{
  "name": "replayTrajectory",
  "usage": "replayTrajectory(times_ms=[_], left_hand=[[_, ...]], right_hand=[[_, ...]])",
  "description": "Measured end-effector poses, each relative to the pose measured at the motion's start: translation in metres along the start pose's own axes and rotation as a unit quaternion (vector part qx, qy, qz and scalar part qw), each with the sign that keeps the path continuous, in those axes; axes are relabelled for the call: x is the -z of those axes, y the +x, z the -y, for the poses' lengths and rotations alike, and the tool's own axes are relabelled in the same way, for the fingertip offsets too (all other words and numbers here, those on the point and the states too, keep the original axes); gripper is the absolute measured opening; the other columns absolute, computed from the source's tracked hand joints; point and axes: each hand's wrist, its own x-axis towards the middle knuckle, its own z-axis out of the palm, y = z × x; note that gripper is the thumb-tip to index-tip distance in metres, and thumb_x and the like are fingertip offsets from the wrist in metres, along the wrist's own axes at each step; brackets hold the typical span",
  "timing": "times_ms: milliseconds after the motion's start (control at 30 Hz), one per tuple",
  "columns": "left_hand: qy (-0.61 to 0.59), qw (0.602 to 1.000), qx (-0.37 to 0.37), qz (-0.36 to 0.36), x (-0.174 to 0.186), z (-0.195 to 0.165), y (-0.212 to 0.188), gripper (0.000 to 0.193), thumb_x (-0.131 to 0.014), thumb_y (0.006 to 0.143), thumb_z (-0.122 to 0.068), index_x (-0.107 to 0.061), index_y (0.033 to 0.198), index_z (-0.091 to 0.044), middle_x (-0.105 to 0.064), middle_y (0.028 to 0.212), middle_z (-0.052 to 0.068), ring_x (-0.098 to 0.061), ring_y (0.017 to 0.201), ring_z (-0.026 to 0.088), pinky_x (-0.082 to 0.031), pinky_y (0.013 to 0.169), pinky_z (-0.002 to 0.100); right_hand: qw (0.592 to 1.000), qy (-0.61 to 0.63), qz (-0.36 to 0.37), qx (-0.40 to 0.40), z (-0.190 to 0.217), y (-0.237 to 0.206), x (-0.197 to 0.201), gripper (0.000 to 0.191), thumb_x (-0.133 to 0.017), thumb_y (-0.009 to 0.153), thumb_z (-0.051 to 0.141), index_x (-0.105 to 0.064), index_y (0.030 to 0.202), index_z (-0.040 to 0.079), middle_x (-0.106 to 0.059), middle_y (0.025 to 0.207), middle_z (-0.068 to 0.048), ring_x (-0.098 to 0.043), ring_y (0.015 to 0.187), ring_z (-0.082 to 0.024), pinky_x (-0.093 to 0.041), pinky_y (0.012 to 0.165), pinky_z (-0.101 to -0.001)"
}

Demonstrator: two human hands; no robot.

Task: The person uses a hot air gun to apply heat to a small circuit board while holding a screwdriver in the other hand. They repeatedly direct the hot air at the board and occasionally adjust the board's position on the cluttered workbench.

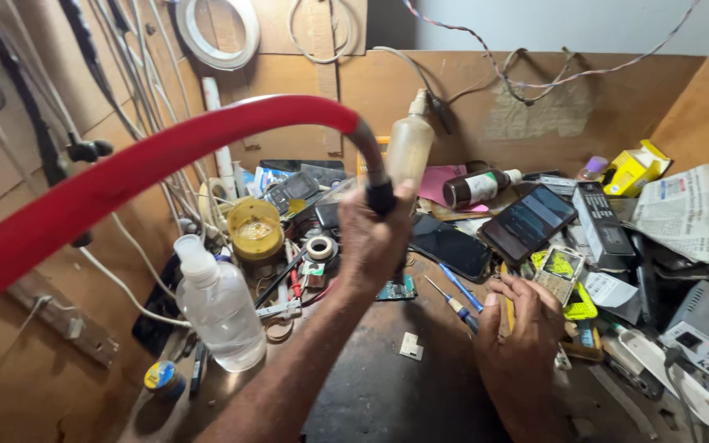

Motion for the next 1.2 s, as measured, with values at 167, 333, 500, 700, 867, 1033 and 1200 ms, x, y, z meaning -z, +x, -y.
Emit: replayTrajectory(times_ms=[167, 333, 500, 700, 867, 1033, 1200], left_hand=[[0.042, 0.999, -0.025, -0.016, -0.0008, 0.0018, -0.0020, 0.028, -0.066, 0.096, -0.021, -0.061, 0.073, -0.005, -0.061, 0.058, -0.002, -0.062, 0.050, 0.008, -0.050, 0.042, 0.027], [0.030, 0.999, -0.036, 0.002, 0.0023, 0.0033, -0.0070, 0.034, -0.066, 0.098, -0.022, -0.059, 0.070, -0.005, -0.058, 0.056, 0.001, -0.059, 0.049, 0.010, -0.046, 0.045, 0.027], [0.007, 1.000, 0.020, -0.003, 0.0031, 0.0059, -0.0036, 0.033, -0.065, 0.096, -0.025, -0.060, 0.069, -0.006, -0.060, 0.055, 0.000, -0.058, 0.046, 0.010, -0.045, 0.040, 0.030], [0.100, 0.990, -0.091, -0.028, 0.0048, 0.0076, -0.0044, 0.036, -0.066, 0.100, -0.024, -0.062, 0.070, -0.004, -0.060, 0.061, 0.002, -0.062, 0.052, 0.011, -0.049, 0.048, 0.030], [0.005, 1.000, -0.017, -0.024, 0.0032, 0.0033, -0.0031, 0.030, -0.064, 0.095, -0.024, -0.062, 0.071, -0.007, -0.061, 0.055, 0.000, -0.063, 0.047, 0.009, -0.050, 0.042, 0.030], [0.038, 0.999, 0.005, -0.006, 0.0050, -0.0005, -0.0030, 0.034, -0.066, 0.095, -0.024, -0.061, 0.067, -0.005, -0.060, 0.052, 0.000, -0.061, 0.046, 0.009, -0.048, 0.042, 0.030], [0.039, 0.999, -0.020, -0.012, 0.0027, 0.0028, -0.0053, 0.036, -0.067, 0.097, -0.023, -0.059, 0.067, -0.004, -0.058, 0.054, 0.000, -0.058, 0.048, 0.009, -0.045, 0.043, 0.029]], right_hand=[[0.999, 0.008, 0.001, -0.042, -0.0021, -0.0008, 0.0025, 0.021, -0.063, 0.096, 0.008, -0.064, 0.115, -0.002, -0.073, 0.109, -0.014, -0.058, 0.121, -0.032, -0.043, 0.109, -0.0434], [1.000, 0.006, -0.006, -0.016, -0.0024, 0.0005, -0.0005, 0.020, -0.062, 0.097, 0.009, -0.063, 0.114, -0.002, -0.074, 0.107, -0.011, -0.061, 0.119, -0.032, -0.042, 0.109, -0.0448], [1.000, 0.011, -0.003, -0.027, -0.0038, -0.0007, 0.0038, 0.020, -0.063, 0.098, 0.010, -0.063, 0.114, -0.002, -0.073, 0.108, -0.013, -0.060, 0.117, -0.032, -0.042, 0.108, -0.0447], [0.999, 0.001, -0.013, -0.046, -0.0005, -0.0017, -0.0004, 0.021, -0.063, 0.097, 0.008, -0.065, 0.115, -0.002, -0.071, 0.107, -0.014, -0.058, 0.118, -0.031, -0.044, 0.106, -0.0430], [0.999, 0.017, -0.005, -0.041, -0.0022, -0.0010, 0.0026, 0.022, -0.063, 0.097, 0.009, -0.064, 0.115, -0.003, -0.072, 0.108, -0.013, -0.058, 0.118, -0.031, -0.042, 0.108, -0.0433], [0.998, 0.009, 0.005, -0.056, 0.0013, -0.0025, 0.0027, 0.019, -0.063, 0.097, 0.009, -0.064, 0.113, -0.002, -0.071, 0.108, -0.013, -0.057, 0.120, -0.031, -0.042, 0.108, -0.0436], [0.999, 0.014, 0.006, -0.042, 0.0005, -0.0017, 0.0044, 0.021, -0.063, 0.097, 0.009, -0.064, 0.114, -0.003, -0.071, 0.110, -0.013, -0.056, 0.119, -0.032, -0.042, 0.108, -0.0439]])
